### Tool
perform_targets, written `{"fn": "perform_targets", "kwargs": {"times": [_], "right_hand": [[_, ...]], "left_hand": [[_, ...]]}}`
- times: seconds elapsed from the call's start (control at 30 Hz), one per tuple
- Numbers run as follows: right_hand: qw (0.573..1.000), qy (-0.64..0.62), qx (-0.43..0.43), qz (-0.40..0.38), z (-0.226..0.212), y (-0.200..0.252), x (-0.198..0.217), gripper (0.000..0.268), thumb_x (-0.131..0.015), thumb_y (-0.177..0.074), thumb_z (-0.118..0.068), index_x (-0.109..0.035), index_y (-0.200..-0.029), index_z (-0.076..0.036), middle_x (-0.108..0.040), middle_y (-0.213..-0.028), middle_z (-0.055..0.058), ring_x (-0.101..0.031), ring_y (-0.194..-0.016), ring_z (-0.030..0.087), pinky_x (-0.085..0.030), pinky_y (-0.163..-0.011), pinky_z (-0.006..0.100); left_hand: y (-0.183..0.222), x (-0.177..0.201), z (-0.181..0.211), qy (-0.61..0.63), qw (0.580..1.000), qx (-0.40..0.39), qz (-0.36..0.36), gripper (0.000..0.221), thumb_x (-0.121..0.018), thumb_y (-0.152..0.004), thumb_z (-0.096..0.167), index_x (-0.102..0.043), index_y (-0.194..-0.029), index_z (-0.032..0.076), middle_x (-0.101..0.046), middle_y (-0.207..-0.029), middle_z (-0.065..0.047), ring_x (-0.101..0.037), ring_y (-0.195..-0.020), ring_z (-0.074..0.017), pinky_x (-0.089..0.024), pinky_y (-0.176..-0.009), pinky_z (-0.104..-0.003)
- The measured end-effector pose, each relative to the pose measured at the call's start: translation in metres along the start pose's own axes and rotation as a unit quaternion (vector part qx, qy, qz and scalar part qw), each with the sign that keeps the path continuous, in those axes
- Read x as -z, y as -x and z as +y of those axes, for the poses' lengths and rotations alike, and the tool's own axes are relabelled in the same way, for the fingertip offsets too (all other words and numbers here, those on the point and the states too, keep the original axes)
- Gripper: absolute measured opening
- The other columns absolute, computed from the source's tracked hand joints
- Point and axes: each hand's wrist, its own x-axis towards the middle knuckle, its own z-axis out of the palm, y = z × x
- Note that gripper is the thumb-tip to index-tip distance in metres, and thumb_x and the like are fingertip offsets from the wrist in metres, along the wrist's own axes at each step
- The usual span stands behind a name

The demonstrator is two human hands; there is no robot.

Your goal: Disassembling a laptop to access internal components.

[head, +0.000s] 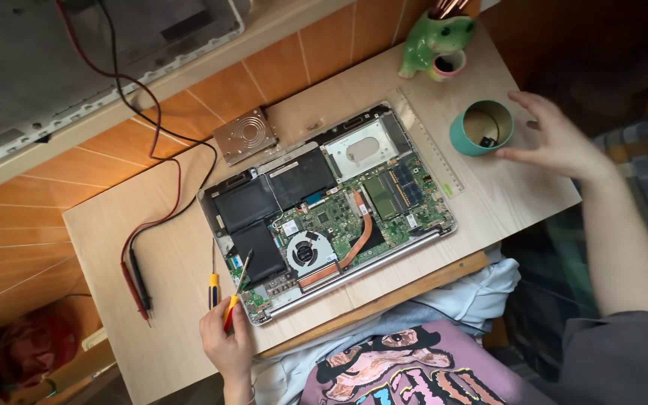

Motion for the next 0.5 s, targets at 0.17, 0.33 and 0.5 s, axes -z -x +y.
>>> {"fn": "perform_targets", "kwargs": {"times": [0.17,0.33,0.5], "right_hand": [[0.997,-0.021,0.074,0.025,0.011,0.001,-0.025,0.116,-0.089,-0.067,-0.029,-0.032,-0.164,-0.006,-0.032,-0.167,0.022,-0.033,-0.153,0.036,-0.035,-0.119,0.047],[0.993,0.012,0.11,0.048,0.001,0.0,-0.041,0.094,-0.09,-0.067,-0.027,-0.052,-0.151,-0.006,-0.042,-0.162,0.021,-0.04,-0.15,0.035,-0.037,-0.12,0.047],[0.962,-0.115,-0.057,0.24,0.033,0.004,-0.078,0.048,-0.092,-0.085,-0.034,-0.065,-0.109,-0.002,-0.055,-0.144,0.016,-0.063,-0.116,0.027,-0.055,-0.093,0.036]], "left_hand": [[0.002,0.0,-0.002,0.0,1.0,-0.001,0.0,0.02,-0.072,-0.097,0.014,-0.07,-0.112,0.001,-0.07,-0.106,-0.014,-0.064,-0.098,-0.0302,-0.052,-0.087,-0.039],[0.002,0.0,-0.002,-0.005,1.0,0.002,0.003,0.021,-0.072,-0.098,0.015,-0.07,-0.113,0.001,-0.07,-0.106,-0.014,-0.064,-0.098,-0.0299,-0.052,-0.088,-0.039],[0.002,0.0,0.002,-0.003,1.0,0.009,0.003,0.02,-0.072,-0.098,0.015,-0.07,-0.113,0.001,-0.07,-0.106,-0.014,-0.065,-0.097,-0.0298,-0.053,-0.086,-0.039]]}}
